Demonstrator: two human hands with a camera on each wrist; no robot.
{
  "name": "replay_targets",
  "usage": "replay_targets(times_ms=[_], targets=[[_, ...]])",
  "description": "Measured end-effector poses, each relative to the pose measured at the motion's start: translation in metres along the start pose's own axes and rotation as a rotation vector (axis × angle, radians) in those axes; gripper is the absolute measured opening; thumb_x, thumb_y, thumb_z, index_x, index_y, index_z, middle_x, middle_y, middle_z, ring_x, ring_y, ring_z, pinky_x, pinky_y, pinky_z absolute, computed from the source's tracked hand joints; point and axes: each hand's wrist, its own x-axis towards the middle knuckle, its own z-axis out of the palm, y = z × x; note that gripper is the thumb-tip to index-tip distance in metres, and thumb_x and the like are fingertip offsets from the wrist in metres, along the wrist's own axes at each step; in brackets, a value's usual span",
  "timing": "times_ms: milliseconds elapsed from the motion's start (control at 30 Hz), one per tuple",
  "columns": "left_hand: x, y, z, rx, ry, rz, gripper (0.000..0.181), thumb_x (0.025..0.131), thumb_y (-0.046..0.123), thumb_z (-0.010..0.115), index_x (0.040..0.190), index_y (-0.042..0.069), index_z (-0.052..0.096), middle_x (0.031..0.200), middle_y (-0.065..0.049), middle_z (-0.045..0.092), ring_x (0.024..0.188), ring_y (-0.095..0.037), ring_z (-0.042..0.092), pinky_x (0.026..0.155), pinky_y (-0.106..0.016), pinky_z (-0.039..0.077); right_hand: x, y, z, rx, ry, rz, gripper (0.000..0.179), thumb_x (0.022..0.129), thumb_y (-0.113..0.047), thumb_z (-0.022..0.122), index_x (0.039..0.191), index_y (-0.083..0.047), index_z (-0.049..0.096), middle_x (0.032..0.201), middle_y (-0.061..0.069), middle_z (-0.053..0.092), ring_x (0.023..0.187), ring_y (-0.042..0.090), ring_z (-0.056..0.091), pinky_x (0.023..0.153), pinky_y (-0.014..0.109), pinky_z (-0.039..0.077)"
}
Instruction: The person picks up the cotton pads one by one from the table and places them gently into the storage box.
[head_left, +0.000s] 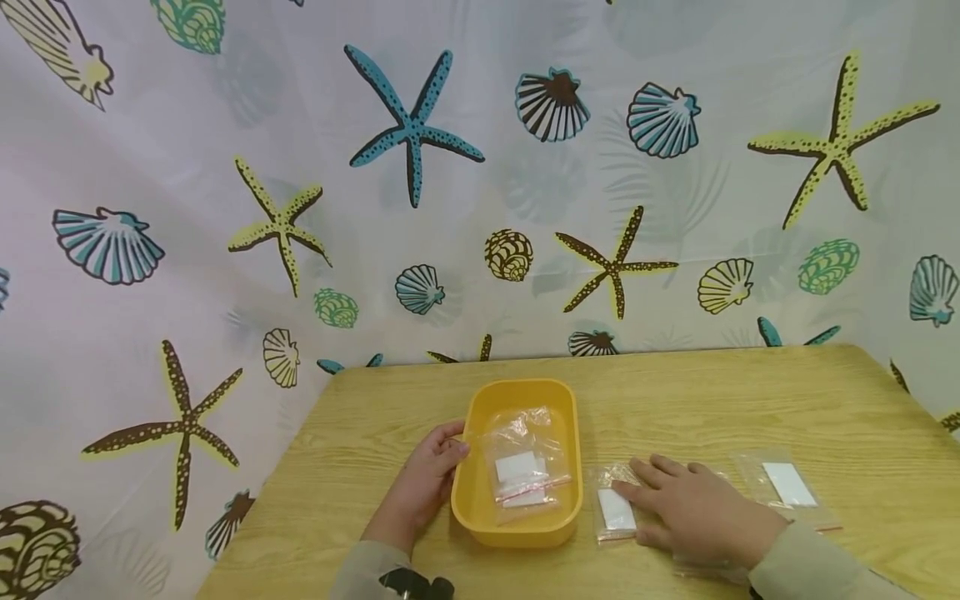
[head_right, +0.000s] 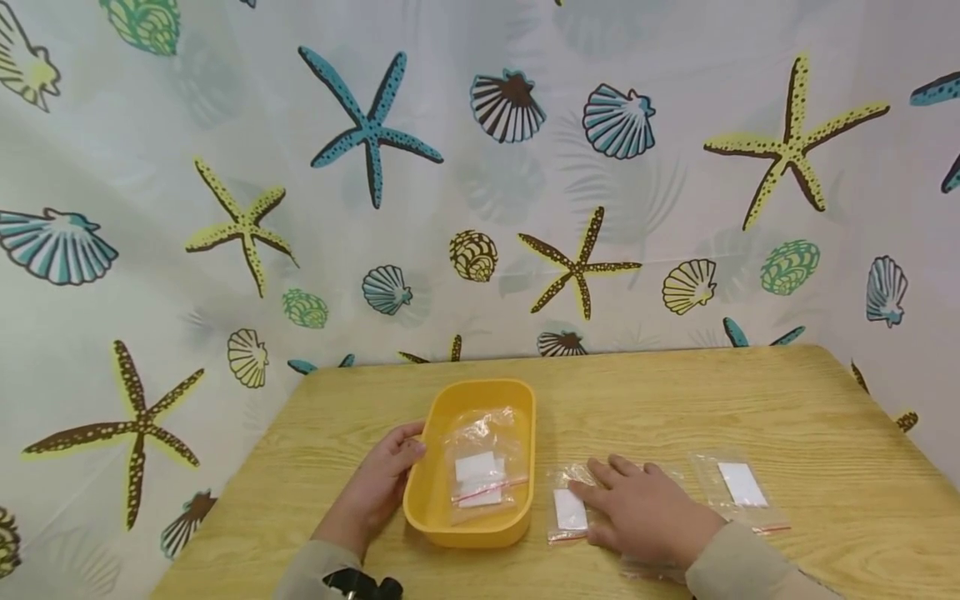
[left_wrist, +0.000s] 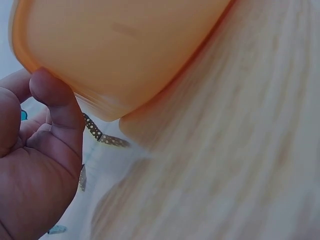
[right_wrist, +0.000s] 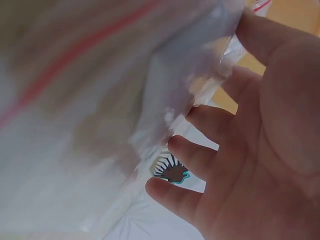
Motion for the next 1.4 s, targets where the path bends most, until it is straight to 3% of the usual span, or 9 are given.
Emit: replay_targets(times_ms=[167, 367, 933, 1400], targets=[[0.000, 0.002, 0.000, 0.001, -0.009, 0.012, 0.045, 0.106, 0.010, 0.053, 0.148, 0.003, 0.042, 0.109, -0.018, 0.056, 0.081, -0.020, 0.056, 0.069, -0.027, 0.055, 0.000, 0.002, -0.001, -0.053, 0.012, -0.028, 0.060, 0.102, -0.049, 0.055, 0.154, -0.019, 0.046, 0.156, 0.010, 0.043, 0.140, 0.040, 0.041, 0.098, 0.067, 0.042], [-0.001, 0.002, 0.001, -0.009, -0.007, 0.006, 0.045, 0.105, 0.010, 0.054, 0.148, 0.004, 0.042, 0.113, -0.018, 0.055, 0.086, -0.020, 0.058, 0.073, -0.029, 0.056, 0.002, 0.002, -0.002, -0.120, 0.017, -0.026, 0.050, 0.105, -0.037, 0.053, 0.150, -0.014, 0.051, 0.154, 0.007, 0.046, 0.140, 0.036, 0.042, 0.098, 0.061, 0.046], [0.000, -0.002, 0.000, -0.002, -0.013, 0.020, 0.046, 0.104, 0.012, 0.057, 0.147, 0.004, 0.043, 0.112, -0.019, 0.056, 0.087, -0.021, 0.059, 0.073, -0.029, 0.056, 0.014, -0.002, -0.020, -0.298, 0.341, 0.003, 0.039, 0.100, -0.025, 0.063, 0.136, -0.008, 0.065, 0.141, 0.007, 0.060, 0.127, 0.036, 0.056, 0.087, 0.054, 0.055], [0.000, -0.002, -0.001, 0.016, -0.013, 0.015, 0.046, 0.105, 0.012, 0.055, 0.148, 0.003, 0.042, 0.114, -0.020, 0.055, 0.087, -0.021, 0.058, 0.073, -0.028, 0.056, 0.030, -0.021, -0.034, -0.292, 0.391, 0.004, 0.041, 0.103, -0.028, 0.059, 0.140, -0.011, 0.061, 0.146, 0.004, 0.056, 0.132, 0.032, 0.053, 0.094, 0.052, 0.052]])
